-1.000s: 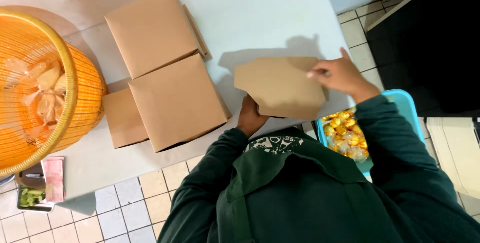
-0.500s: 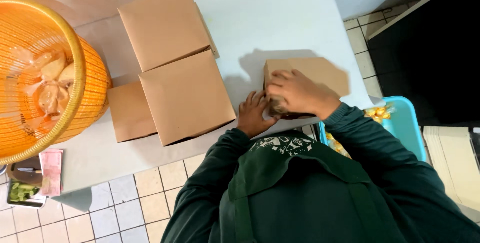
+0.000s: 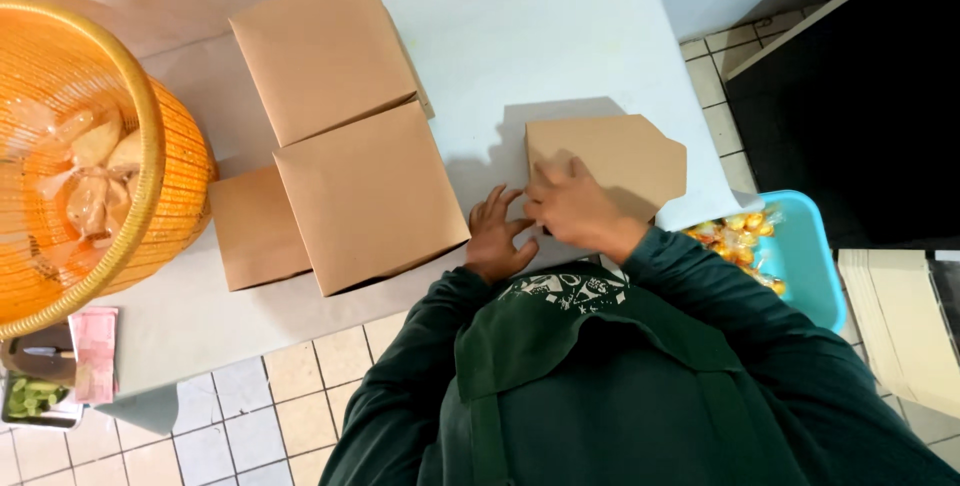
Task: Placing individually wrapped food items from a basket into cardboard boxes and closing them.
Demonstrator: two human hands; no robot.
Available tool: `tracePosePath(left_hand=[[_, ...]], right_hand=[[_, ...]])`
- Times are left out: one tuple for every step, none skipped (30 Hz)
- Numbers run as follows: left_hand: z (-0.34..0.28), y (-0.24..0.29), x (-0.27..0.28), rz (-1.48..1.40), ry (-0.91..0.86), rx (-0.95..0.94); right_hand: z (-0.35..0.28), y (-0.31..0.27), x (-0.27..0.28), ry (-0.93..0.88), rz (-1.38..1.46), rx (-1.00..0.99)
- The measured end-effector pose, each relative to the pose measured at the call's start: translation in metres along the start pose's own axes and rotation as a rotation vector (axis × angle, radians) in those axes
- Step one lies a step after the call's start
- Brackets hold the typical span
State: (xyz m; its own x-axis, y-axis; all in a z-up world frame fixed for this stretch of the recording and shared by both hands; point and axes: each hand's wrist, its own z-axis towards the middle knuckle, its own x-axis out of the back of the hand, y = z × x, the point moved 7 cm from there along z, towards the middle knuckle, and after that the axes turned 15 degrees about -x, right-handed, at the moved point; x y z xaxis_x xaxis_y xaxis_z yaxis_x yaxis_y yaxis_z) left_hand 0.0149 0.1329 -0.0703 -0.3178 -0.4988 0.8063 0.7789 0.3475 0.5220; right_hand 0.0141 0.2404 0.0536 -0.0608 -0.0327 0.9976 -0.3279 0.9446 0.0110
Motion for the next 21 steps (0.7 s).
tracePosePath(left_hand=[[-0.005, -0.002, 0.0, 0.001, 0.072, -0.034], [-0.005, -0.004, -0.006, 0.002, 0.065, -0.041], [-0.008, -0.012, -0.006, -0.169, 0.185, 0.031], [-0.011, -0.02, -0.008, -0.34, 0.301, 0.105], [0.0, -0.016, -0.005, -0.344, 0.289, 0.094], [0.008, -0.017, 0.001, -0.567, 0.412, 0.125], [0.016, -0.017, 0.005, -0.792, 0.529, 0.159], [0.026, -0.009, 0.013, -0.798, 0.513, 0.151], [0.041, 0.008, 0.017, -0.648, 0.336, 0.047], [0.053, 0.025, 0.019, -0.496, 0.163, -0.058], [0.057, 0.031, 0.021, -0.5, 0.15, -0.067], [0.061, 0.038, 0.021, -0.408, 0.087, -0.061], [0.066, 0.043, 0.022, -0.314, 0.027, -0.057], [0.067, 0.043, 0.019, -0.314, 0.016, -0.068], [0.064, 0.039, 0.014, -0.305, -0.034, -0.006], [0.06, 0.036, 0.009, -0.294, -0.085, 0.055], [0.06, 0.035, 0.005, -0.293, -0.096, 0.048], [0.062, 0.037, 0.005, -0.312, -0.04, 0.001], [0.063, 0.039, 0.006, -0.331, 0.017, -0.046], [0.063, 0.04, 0.001, -0.329, 0.007, -0.054], [0.064, 0.036, -0.005, -0.304, -0.02, -0.019]], right_hand=[[-0.001, -0.003, -0.012, -0.111, -0.042, 0.0], [0.0, -0.005, -0.005, -0.108, -0.039, -0.008], [0.0, -0.009, 0.007, -0.052, 0.084, 0.003], [-0.001, -0.012, 0.02, 0.006, 0.206, 0.015], [-0.007, -0.005, 0.023, 0.009, 0.208, -0.001], [-0.012, 0.004, 0.026, -0.052, 0.448, -0.033], [-0.018, 0.013, 0.028, -0.108, 0.69, -0.066], [-0.03, 0.029, 0.018, -0.101, 0.694, -0.083], [-0.042, 0.054, 0.013, 0.023, 0.77, -0.188], [-0.056, 0.078, 0.007, 0.147, 0.841, -0.294], [-0.068, 0.092, 0.004, 0.154, 0.844, -0.308], [-0.082, 0.112, -0.001, 0.188, 0.75, -0.441], [-0.096, 0.132, -0.005, 0.222, 0.655, -0.57], [-0.103, 0.141, -0.009, 0.229, 0.657, -0.583], [-0.112, 0.15, -0.02, 0.155, 0.547, -0.669], [-0.121, 0.158, -0.031, 0.079, 0.436, -0.751], [-0.124, 0.162, -0.044, 0.082, 0.443, -0.763], [-0.125, 0.163, -0.055, 0.106, 0.535, -0.721], [-0.127, 0.163, -0.066, 0.133, 0.626, -0.677], [-0.129, 0.157, -0.069, 0.139, 0.631, -0.687], [-0.133, 0.159, -0.073, 0.204, 0.803, -0.782]])
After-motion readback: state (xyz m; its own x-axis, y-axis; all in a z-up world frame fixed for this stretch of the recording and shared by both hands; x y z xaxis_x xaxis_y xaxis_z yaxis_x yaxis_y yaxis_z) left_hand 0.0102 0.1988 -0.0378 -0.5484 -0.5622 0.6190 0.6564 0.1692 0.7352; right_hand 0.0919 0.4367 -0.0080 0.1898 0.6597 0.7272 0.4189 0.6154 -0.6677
